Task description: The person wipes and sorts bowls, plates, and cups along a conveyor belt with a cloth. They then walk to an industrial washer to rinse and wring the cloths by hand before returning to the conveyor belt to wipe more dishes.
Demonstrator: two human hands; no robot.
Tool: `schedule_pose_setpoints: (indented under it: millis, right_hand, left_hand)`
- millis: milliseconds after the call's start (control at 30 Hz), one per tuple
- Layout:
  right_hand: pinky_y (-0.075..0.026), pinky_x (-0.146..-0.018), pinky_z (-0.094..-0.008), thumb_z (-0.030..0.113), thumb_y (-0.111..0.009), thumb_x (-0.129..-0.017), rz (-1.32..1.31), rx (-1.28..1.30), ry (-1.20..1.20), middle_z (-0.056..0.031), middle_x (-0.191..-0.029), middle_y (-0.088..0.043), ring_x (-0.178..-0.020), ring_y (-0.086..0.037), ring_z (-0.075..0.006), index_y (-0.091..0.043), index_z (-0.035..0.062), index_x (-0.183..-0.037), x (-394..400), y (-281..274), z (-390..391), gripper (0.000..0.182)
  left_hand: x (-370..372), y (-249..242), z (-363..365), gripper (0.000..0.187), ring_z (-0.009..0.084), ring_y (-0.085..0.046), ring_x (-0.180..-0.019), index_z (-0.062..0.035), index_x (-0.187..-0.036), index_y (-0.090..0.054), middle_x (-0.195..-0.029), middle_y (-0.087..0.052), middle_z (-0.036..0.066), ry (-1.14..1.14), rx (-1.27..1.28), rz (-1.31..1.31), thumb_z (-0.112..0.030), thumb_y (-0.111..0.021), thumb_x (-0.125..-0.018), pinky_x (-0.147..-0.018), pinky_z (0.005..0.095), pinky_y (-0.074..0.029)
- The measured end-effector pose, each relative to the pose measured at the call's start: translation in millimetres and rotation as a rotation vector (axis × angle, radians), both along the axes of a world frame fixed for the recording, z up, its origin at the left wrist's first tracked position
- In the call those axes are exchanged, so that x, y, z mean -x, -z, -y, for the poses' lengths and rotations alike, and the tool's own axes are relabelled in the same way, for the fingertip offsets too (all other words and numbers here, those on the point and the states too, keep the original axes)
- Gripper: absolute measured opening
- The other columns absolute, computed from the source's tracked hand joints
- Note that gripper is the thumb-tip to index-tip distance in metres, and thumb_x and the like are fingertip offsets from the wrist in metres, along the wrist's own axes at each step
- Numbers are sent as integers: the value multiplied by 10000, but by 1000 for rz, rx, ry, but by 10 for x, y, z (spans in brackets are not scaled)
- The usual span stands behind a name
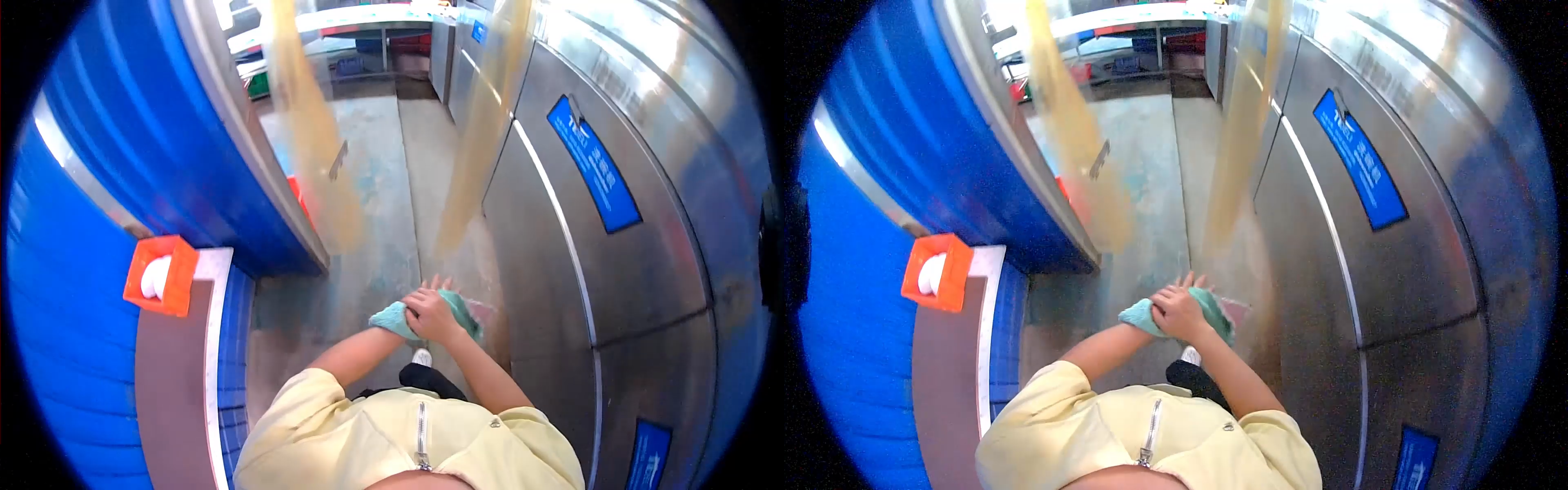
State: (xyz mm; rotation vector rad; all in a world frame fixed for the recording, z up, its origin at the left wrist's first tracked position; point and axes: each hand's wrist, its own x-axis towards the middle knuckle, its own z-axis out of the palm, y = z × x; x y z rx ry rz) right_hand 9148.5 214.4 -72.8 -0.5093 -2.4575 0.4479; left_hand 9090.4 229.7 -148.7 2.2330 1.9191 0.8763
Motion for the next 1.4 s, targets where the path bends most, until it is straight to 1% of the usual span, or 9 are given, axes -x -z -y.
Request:
schedule_pose_setpoints:
  millis: [133,333,500,633,767,1000,1167,1300,1400]
  right_hand:
    - [-450,-606,-419,206,-536,-780,-115,212,429,-147,-718,-583,-670,-566,-320,-568,52,-796,-76,262,-1588,158]
    - [-412,-524,-375,208,-506,-848,-339,371,289,-177,-658,-549,-589,-552,-329,-550,30,-839,689,34,-3101,184]
    - [-405,-724,-243,162,-490,-885,-887,990,259,-10,-883,-510,-829,-478,-91,-494,17,-973,1687,253,-4562,170]
    - [-407,-739,-251,128,-484,-861,-1015,956,509,-37,-942,-493,-837,-476,-111,-452,35,-1045,2240,232,-6016,209]
    - [-392,-700,-226,129,-506,-834,-1132,927,667,-12,-961,-477,-827,-462,-94,-465,75,-1043,2404,22,-7226,220]
    - [-382,-668,-229,119,-498,-823,-1112,556,935,8,-1009,-530,-872,-490,-81,-525,82,-999,3180,-122,-9125,182]
    - [-384,-871,-341,69,-551,-775,-619,155,393,-93,-1094,-535,-1037,-487,-230,-528,52,-1063,5505,-430,-9855,290]
    - [-383,-889,-335,20,-552,-761,-401,91,-17,-90,-1119,-531,-1053,-481,-228,-525,41,-1061,6905,-785,-10173,302]
    - [-398,-882,-326,4,-544,-763,-481,857,-200,-107,-1142,-515,-1066,-473,-224,-521,49,-1069,7736,-832,-10508,310]
  left_hand:
    - [430,-681,-725,423,223,-404,-1186,-129,-1180,-481,-1270,-446,81,163,319,-27,-329,-464,-808,-1011,348,-285]
    - [1618,-723,-2161,356,296,-510,-1013,-129,-1020,-589,-1076,-568,77,224,-172,87,-86,-631,-668,-869,397,-378]
    - [2446,-1061,-4016,390,220,-539,-947,-58,-1036,-575,-1026,-584,88,342,69,353,-92,-671,-659,-819,345,-424]
    - [2932,-1407,-5257,366,207,-531,-896,-26,-1032,-555,-972,-586,111,522,415,493,-57,-637,-677,-821,318,-423]
    - [3527,-1138,-6186,453,144,-509,-988,-5,-1114,-531,-1093,-572,104,709,144,728,-69,-665,-686,-882,285,-398]
    - [4605,-450,-7327,522,137,-487,-982,-11,-1108,-536,-1078,-562,67,441,711,1259,-221,-708,-663,-872,308,-395]
    - [4721,-477,-8269,484,156,-464,-1047,-27,-1127,-509,-1112,-527,91,-46,388,909,-278,-650,-738,-925,319,-360]
    - [5649,-723,-8918,371,158,-536,-897,-47,-1105,-516,-1030,-562,75,-429,153,1429,-291,-579,-832,-780,290,-460]
    - [6571,-428,-9354,347,141,-530,-930,-54,-1172,-458,-1022,-563,71,-157,-123,1157,-230,-512,-877,-816,293,-444]
